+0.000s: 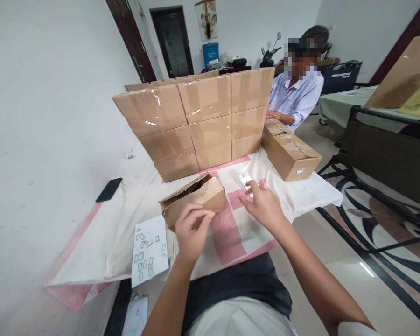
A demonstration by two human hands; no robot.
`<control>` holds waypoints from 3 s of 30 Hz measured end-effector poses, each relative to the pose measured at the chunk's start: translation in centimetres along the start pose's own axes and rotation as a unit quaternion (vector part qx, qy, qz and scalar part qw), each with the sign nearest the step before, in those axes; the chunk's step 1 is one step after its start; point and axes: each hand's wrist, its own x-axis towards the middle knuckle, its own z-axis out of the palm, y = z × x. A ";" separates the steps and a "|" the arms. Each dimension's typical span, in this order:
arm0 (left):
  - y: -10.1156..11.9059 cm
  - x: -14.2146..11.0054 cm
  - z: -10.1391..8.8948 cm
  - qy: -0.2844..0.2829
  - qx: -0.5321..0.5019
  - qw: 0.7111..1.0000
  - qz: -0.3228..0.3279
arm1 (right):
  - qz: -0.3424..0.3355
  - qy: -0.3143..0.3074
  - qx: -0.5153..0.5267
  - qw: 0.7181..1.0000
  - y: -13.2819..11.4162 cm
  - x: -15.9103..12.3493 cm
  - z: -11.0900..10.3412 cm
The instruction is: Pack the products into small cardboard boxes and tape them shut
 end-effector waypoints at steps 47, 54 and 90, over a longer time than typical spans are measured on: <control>-15.1 7.2 -8.2 -0.086 0.055 0.930 -0.353 | -0.289 -0.073 -0.038 0.954 -7.1 5.8 9.8; -15.3 0.7 -15.8 -0.158 0.229 0.919 -0.279 | -0.276 -0.063 -0.026 0.959 -7.1 5.8 10.4; -6.8 -2.4 -14.3 -0.195 0.258 0.943 -0.082 | -0.152 -0.091 0.421 0.890 -13.0 -4.4 17.6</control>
